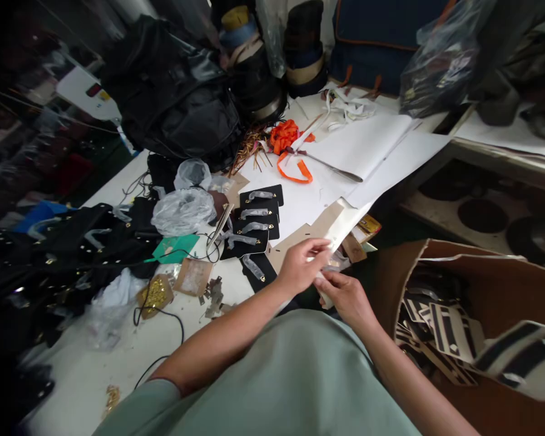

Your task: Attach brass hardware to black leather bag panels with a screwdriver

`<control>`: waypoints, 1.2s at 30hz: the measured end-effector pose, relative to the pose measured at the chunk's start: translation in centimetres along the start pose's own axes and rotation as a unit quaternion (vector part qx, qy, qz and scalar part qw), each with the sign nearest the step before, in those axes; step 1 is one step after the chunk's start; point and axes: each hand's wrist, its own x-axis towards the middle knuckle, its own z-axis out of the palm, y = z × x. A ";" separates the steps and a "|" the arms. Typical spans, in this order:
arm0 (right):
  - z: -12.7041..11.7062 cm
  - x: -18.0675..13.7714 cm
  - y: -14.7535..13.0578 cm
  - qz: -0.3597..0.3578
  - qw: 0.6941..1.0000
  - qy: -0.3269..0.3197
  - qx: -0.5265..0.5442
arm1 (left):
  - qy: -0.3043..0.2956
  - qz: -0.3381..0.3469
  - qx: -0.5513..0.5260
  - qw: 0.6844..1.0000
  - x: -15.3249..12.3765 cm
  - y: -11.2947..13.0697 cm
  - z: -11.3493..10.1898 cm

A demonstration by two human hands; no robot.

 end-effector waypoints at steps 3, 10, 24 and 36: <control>0.3 0.0 -0.4 0.043 0.999 0.007 0.026 | 0.056 -0.094 0.189 0.976 -5.1 -7.7 -5.4; 2.5 1.6 -1.4 0.015 0.999 -0.030 -0.037 | -0.020 -0.125 0.388 0.913 -13.3 -16.8 -11.2; 4.2 1.3 -2.1 0.038 0.992 -0.064 -0.101 | -0.164 -0.005 0.529 0.832 -12.3 -21.1 -11.5; 4.6 1.5 -3.2 0.035 0.993 -0.075 -0.089 | -0.028 -0.028 0.484 0.874 -10.5 -18.9 -12.5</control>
